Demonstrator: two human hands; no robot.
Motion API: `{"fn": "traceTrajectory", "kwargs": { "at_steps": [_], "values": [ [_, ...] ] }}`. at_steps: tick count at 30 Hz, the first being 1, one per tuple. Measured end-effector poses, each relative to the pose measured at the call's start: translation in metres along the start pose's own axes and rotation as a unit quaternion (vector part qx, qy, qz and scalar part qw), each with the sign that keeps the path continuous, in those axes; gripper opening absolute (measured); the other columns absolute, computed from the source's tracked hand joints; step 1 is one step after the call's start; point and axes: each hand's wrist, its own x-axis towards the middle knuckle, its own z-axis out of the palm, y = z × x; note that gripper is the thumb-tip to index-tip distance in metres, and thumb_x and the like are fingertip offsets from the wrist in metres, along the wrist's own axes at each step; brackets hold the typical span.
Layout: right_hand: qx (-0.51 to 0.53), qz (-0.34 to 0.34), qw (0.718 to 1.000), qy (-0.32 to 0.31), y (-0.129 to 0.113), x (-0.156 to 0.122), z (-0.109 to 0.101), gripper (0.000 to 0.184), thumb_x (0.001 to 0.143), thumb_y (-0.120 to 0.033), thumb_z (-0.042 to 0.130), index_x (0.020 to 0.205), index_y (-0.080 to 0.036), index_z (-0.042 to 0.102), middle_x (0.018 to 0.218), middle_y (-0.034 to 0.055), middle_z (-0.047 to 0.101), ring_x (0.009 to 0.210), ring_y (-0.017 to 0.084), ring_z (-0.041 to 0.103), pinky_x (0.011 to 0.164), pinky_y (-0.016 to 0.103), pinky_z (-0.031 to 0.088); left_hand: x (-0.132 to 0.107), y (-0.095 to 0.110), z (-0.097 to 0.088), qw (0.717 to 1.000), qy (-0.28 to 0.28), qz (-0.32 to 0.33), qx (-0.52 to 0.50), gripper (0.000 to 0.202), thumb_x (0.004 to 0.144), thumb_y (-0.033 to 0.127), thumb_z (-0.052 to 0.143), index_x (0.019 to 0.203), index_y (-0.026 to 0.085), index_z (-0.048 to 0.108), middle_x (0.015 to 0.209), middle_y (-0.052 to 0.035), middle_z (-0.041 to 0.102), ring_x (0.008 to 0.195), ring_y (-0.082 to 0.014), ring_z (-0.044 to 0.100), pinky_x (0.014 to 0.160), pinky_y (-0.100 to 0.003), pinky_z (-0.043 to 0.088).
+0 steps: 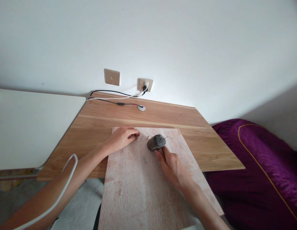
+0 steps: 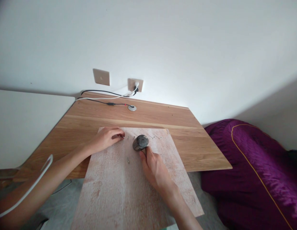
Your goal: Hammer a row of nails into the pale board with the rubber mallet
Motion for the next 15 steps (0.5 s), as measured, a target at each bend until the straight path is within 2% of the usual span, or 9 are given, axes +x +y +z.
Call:
{"fn": "traceTrajectory", "kwargs": {
  "at_steps": [4, 9, 15],
  "values": [
    [-0.004, -0.012, 1.0, 0.005, 0.0, 0.003, 0.001, 0.024, 0.104, -0.039, 0.039, 0.093, -0.025, 0.055, 0.073, 0.0069, 0.071, 0.066, 0.026, 0.07, 0.06, 0.033, 0.041, -0.001, -0.001, 0.002, 1.0, 0.006, -0.003, -0.012, 0.012, 0.093, 0.01, 0.067, 0.095, 0.021, 0.071, 0.095, -0.0023, 0.075, 0.089, -0.0192, 0.071, 0.081, -0.029, 0.051],
    [0.005, -0.025, 1.0, 0.016, -0.016, 0.014, 0.0, 0.024, 0.104, -0.04, 0.039, 0.091, -0.026, 0.052, 0.072, 0.0047, 0.068, 0.064, 0.024, 0.065, 0.061, 0.032, 0.04, -0.002, -0.001, 0.005, 0.996, 0.008, -0.05, -0.079, 0.032, 0.089, 0.007, 0.07, 0.118, 0.02, 0.065, 0.094, -0.0022, 0.078, 0.083, -0.0186, 0.074, 0.079, -0.03, 0.054],
    [0.019, -0.08, 0.996, 0.029, -0.039, 0.034, -0.002, 0.022, 0.104, -0.037, 0.041, 0.092, -0.024, 0.053, 0.075, 0.0045, 0.069, 0.067, 0.021, 0.066, 0.064, 0.03, 0.04, -0.003, -0.004, 0.006, 0.995, 0.006, -0.044, -0.089, 0.048, 0.086, 0.006, 0.07, 0.129, 0.023, 0.061, 0.102, -0.0033, 0.076, 0.091, -0.0198, 0.072, 0.083, -0.031, 0.054]
  ]
}}
